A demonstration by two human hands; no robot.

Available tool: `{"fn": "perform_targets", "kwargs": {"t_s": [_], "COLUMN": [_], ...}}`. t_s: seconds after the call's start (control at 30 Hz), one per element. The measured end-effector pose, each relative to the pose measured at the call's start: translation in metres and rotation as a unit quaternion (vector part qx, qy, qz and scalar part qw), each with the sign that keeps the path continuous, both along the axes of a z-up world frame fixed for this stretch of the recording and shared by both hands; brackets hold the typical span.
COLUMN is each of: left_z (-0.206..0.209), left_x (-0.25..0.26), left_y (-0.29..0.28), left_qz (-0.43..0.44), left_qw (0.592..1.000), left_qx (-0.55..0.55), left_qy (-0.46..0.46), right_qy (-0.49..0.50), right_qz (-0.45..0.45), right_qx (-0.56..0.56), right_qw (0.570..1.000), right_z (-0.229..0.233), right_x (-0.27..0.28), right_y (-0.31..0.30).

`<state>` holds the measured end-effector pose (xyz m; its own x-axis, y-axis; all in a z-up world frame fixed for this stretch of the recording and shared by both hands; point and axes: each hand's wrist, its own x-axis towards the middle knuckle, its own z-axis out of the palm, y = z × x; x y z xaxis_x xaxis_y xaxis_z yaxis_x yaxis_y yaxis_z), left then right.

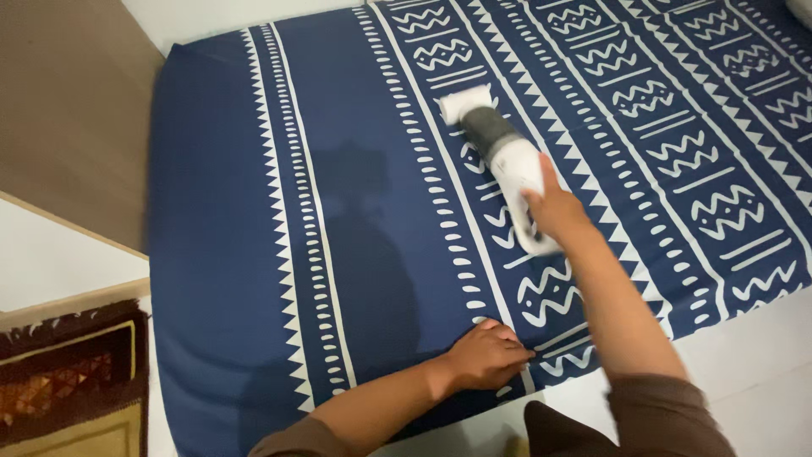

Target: The person vacuums a bedsheet using a handheld vacuum cleaner, moving the device across the surface while smoothing the fabric with their other hand.

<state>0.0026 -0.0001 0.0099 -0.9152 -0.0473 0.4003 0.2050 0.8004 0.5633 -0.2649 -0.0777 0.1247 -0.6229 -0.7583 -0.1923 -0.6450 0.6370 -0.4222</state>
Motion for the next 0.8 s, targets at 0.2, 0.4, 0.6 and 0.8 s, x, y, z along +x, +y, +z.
{"fn": "perform_targets", "kwargs": {"t_s": [0.2,0.4,0.6,0.8], "left_z": [-0.003,0.000,-0.010,-0.017], "left_x": [0.000,0.002,-0.002,-0.001], "left_y": [0.000,-0.001,0.004,0.002], "left_qz": [-0.005,-0.008,0.007,0.024], "left_qw": [1.000,0.999,1.000,0.998], "left_qx": [0.020,0.033,0.016,0.009], "left_qy": [0.009,0.009,0.024,0.055], "right_qy": [-0.025,-0.054,-0.050,-0.025], "right_qz": [-0.027,-0.136,-0.129,-0.002], "right_qx": [0.089,0.235,0.238,0.081], "right_qw": [0.995,0.961,0.961,0.996], "right_z": [0.067,0.075,0.091,0.060], "right_x": [0.017,0.004,0.024,0.027], "right_y": [0.130,0.236,0.205,0.062]}}
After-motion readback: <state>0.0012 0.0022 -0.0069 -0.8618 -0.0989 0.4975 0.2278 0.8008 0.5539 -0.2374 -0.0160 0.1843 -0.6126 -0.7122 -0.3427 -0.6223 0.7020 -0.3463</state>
